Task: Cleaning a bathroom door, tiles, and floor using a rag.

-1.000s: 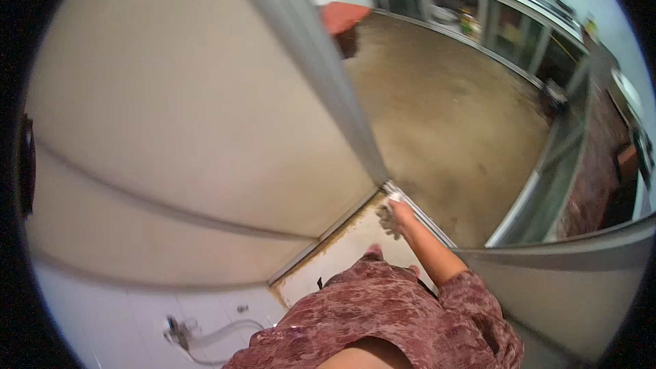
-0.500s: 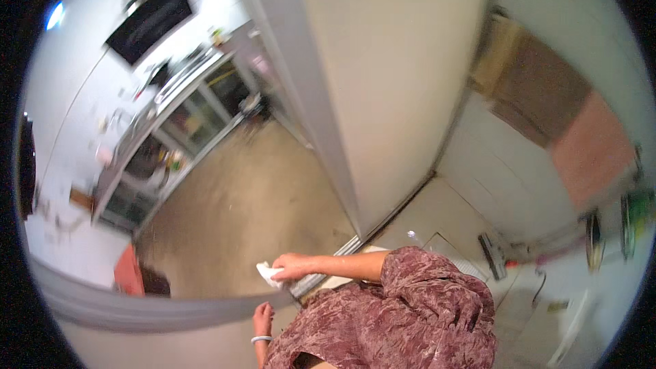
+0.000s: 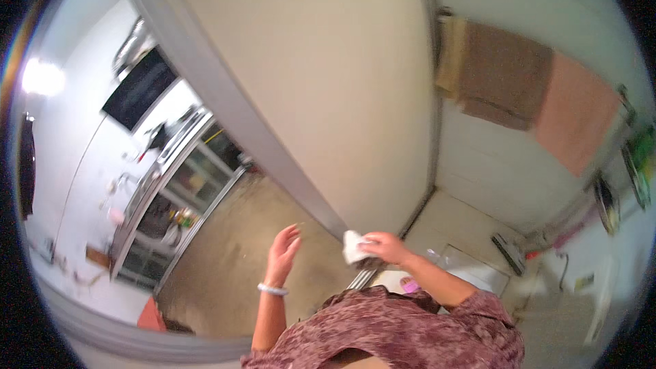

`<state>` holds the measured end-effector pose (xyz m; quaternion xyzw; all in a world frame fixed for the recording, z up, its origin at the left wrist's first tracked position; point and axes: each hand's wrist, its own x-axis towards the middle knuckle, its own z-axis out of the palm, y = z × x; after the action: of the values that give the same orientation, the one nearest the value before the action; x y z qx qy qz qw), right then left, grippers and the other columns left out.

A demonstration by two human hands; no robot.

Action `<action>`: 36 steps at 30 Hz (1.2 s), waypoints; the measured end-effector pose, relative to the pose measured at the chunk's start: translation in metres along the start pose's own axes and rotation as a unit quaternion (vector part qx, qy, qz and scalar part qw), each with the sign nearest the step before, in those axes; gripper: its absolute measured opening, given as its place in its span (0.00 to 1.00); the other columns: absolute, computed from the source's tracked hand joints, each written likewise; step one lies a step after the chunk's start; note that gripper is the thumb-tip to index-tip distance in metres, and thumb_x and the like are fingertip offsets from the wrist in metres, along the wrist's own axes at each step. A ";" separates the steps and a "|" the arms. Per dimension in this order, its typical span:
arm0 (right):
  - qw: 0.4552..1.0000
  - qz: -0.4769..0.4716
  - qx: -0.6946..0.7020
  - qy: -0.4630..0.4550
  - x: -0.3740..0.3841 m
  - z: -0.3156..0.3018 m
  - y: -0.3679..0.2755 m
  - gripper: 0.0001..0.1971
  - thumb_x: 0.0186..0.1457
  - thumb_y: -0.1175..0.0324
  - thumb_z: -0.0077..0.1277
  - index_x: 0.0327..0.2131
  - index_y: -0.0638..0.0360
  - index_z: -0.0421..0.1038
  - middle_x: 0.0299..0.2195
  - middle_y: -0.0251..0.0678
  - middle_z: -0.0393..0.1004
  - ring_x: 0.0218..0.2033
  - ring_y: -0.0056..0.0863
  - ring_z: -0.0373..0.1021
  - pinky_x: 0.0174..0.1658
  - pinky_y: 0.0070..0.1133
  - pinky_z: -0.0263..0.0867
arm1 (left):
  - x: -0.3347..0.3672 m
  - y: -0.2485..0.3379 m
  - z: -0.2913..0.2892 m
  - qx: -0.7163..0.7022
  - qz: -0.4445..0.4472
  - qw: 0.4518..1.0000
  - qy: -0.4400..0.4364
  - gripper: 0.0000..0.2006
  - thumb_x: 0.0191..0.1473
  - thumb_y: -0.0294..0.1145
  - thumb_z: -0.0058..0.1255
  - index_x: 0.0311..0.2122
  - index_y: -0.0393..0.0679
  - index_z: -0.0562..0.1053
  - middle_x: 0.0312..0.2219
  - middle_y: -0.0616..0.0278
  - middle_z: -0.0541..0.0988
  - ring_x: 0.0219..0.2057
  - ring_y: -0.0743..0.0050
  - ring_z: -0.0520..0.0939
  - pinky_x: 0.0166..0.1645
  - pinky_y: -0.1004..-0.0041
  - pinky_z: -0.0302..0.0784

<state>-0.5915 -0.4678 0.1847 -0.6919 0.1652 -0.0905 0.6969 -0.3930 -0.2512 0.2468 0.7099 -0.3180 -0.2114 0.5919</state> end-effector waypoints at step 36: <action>0.525 -0.705 -0.448 0.164 0.105 0.023 -0.242 0.18 0.44 0.67 0.52 0.42 0.47 0.68 0.44 0.37 0.64 0.48 0.40 0.62 0.50 0.41 0.58 | 0.026 0.018 0.075 0.223 0.156 0.941 0.199 0.15 0.50 0.34 0.56 0.41 0.40 0.70 0.28 0.56 0.77 0.29 0.63 0.80 0.32 0.69 0.75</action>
<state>-0.4606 -0.4900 0.4145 -0.7771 -0.2462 -0.5782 -0.0346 -0.4293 -0.3239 0.2503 0.7925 -0.3392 0.1058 0.4957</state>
